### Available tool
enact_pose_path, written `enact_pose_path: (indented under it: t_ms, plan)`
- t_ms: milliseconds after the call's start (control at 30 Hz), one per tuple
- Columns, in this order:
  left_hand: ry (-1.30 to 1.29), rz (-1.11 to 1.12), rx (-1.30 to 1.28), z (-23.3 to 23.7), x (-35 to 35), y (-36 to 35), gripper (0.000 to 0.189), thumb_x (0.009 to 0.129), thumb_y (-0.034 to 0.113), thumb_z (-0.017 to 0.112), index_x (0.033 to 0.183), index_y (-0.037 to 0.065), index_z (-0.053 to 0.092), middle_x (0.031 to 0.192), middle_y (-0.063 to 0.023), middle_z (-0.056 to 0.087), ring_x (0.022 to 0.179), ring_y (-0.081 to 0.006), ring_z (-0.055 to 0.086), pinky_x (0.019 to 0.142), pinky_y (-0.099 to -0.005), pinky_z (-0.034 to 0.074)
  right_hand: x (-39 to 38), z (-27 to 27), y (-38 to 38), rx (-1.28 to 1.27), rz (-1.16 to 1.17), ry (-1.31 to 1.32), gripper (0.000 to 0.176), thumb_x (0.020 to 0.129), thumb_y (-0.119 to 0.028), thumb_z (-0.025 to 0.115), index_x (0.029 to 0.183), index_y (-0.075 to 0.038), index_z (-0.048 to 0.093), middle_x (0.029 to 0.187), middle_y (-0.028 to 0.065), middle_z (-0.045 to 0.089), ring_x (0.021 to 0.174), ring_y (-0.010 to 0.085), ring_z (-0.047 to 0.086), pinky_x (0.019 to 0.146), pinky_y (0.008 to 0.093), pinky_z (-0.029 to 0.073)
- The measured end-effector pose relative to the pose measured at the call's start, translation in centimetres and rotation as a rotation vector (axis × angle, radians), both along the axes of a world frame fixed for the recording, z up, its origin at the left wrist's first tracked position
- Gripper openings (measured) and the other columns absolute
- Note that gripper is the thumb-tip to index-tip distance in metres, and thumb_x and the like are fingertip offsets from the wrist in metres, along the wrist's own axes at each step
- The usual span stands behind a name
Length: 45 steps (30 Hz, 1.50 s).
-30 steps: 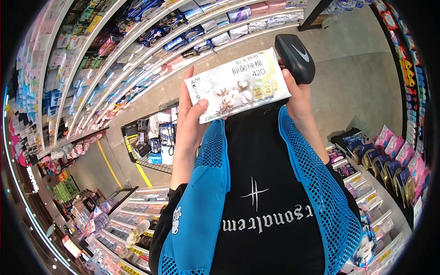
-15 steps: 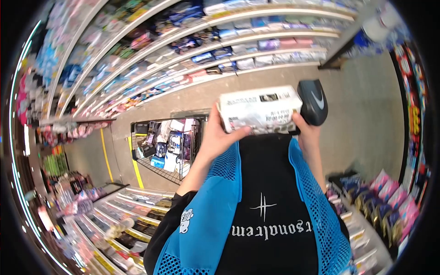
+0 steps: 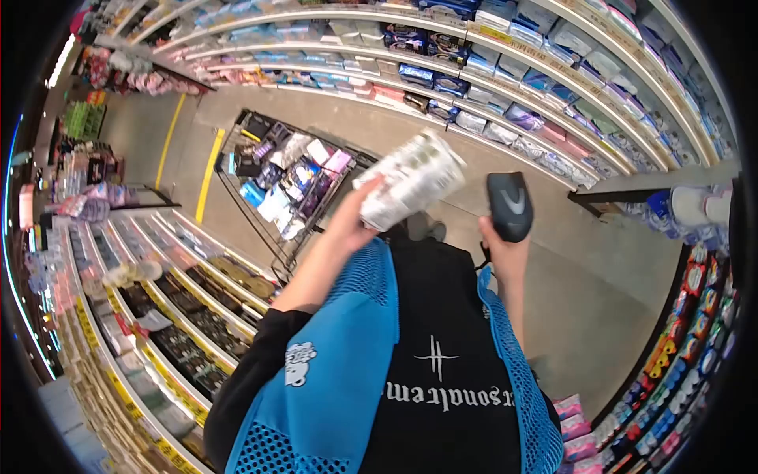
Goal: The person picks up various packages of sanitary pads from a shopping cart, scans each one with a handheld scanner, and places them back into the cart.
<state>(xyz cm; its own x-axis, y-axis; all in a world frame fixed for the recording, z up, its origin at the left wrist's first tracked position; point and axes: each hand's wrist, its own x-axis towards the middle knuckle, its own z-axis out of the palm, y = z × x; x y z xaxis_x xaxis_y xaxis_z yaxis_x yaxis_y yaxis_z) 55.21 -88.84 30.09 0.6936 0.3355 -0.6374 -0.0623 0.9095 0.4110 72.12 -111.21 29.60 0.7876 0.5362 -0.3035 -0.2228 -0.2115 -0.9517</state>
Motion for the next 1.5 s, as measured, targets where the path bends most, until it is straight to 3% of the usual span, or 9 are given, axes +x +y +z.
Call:
enact_pose_path:
  t_ms: [133, 333, 633, 667, 833, 900, 1100, 1233, 1500]
  plan:
    - [0.008, 0.119, -0.050, 0.0, -3.3, 2.2, 0.044, 0.098, 0.035, 0.057, 0.132, 0.008, 0.055, 0.121, -0.0112, 0.067, 0.102, -0.0260, 0.069, 0.081, -0.0431, 0.058, -0.8, 0.1, 1.4, -0.094, 0.338, -0.155, 0.065, 0.068, -0.031, 0.092, 0.117, -0.001, 0.062, 0.118, 0.0165, 0.064, 0.105, 0.0231, 0.064, 0.088, 0.0348, 0.051]
    - [0.056, 0.271, -0.113, 0.5, -5.6, 3.3, 0.044, 0.095, 0.034, 0.063, 0.130, 0.009, 0.055, 0.121, -0.0119, 0.066, 0.102, -0.0265, 0.067, 0.077, -0.0440, 0.057, -1.6, 1.2, 5.4, 0.073, 0.628, -0.133, 0.035, 0.076, -0.011, 0.082, 0.106, 0.001, 0.066, 0.088, 0.0116, 0.073, 0.081, 0.0214, 0.069, 0.079, 0.0334, 0.053]
    - [0.057, 0.268, -0.051, -0.8, -6.9, 7.8, 0.045, 0.096, 0.031, 0.062, 0.132, 0.005, 0.054, 0.123, -0.0117, 0.066, 0.107, -0.0257, 0.067, 0.088, -0.0453, 0.057, -3.5, 2.1, 10.4, -0.198, 0.516, -0.044, 0.033, 0.075, -0.011, 0.081, 0.102, 0.001, 0.067, 0.091, 0.0092, 0.072, 0.083, 0.0191, 0.067, 0.080, 0.0331, 0.052]
    - [0.063, 0.290, -0.042, -0.3, -6.8, 8.2, 0.044, 0.093, 0.032, 0.067, 0.128, 0.006, 0.057, 0.118, -0.0101, 0.068, 0.103, -0.0201, 0.068, 0.081, -0.0350, 0.059, -3.7, 2.2, 10.9, -0.221, 0.509, -0.038, 0.032, 0.075, -0.011, 0.081, 0.100, 0.001, 0.067, 0.090, 0.0089, 0.072, 0.081, 0.0187, 0.067, 0.079, 0.0329, 0.052]
    - [0.189, 0.358, 0.103, -2.0, -7.7, 11.5, 0.042, 0.094, 0.021, 0.066, 0.130, 0.008, 0.049, 0.118, -0.0081, 0.065, 0.104, -0.0186, 0.067, 0.086, -0.0379, 0.058, -5.3, 0.3, 15.1, -0.190, 0.314, 0.172, 0.011, 0.083, -0.008, 0.073, 0.085, -0.001, 0.065, 0.068, 0.0038, 0.064, 0.052, 0.0085, 0.055, 0.049, 0.0240, 0.041]
    - [0.001, 0.429, 0.124, -4.8, -8.5, 12.9, 0.046, 0.094, 0.018, 0.066, 0.133, 0.006, 0.046, 0.123, -0.0090, 0.063, 0.107, -0.0197, 0.066, 0.087, -0.0382, 0.058, -5.5, -1.0, 17.4, -0.164, 0.366, 0.026, 0.018, 0.089, -0.007, 0.067, 0.105, 0.001, 0.065, 0.073, 0.0054, 0.064, 0.052, 0.0109, 0.055, 0.050, 0.0243, 0.042]
    - [0.061, 0.456, 0.179, -6.8, -12.2, 15.8, 0.049, 0.093, 0.019, 0.069, 0.133, 0.003, 0.046, 0.122, -0.0105, 0.062, 0.112, -0.0201, 0.062, 0.094, -0.0352, 0.052, -5.0, -13.6, 23.8, -0.329, 0.443, -0.454, 0.018, 0.084, -0.012, 0.072, 0.092, 0.003, 0.066, 0.072, 0.0073, 0.068, 0.068, 0.0153, 0.071, 0.057, 0.0291, 0.050]
    - [0.286, 0.382, 0.326, -7.7, -16.3, 17.3, 0.059, 0.088, 0.022, 0.076, 0.134, 0.003, 0.044, 0.121, -0.0122, 0.062, 0.111, -0.0193, 0.061, 0.095, -0.0343, 0.050, -7.4, -15.4, 29.3, -0.315, 0.525, -0.391, 0.025, 0.085, -0.011, 0.073, 0.102, 0.005, 0.063, 0.080, 0.0090, 0.070, 0.066, 0.0193, 0.072, 0.058, 0.0314, 0.052]
    - [0.561, 0.453, 0.723, -13.6, -25.5, 17.1, 0.059, 0.078, 0.028, 0.086, 0.116, 0.004, 0.048, 0.102, -0.0102, 0.065, 0.095, -0.0160, 0.062, 0.084, -0.0330, 0.052, -11.4, -16.6, 35.2, -0.473, 0.466, -0.576, 0.018, 0.076, -0.013, 0.077, 0.080, 0.003, 0.071, 0.064, 0.0170, 0.068, 0.063, 0.0300, 0.071, 0.067, 0.0419, 0.053]
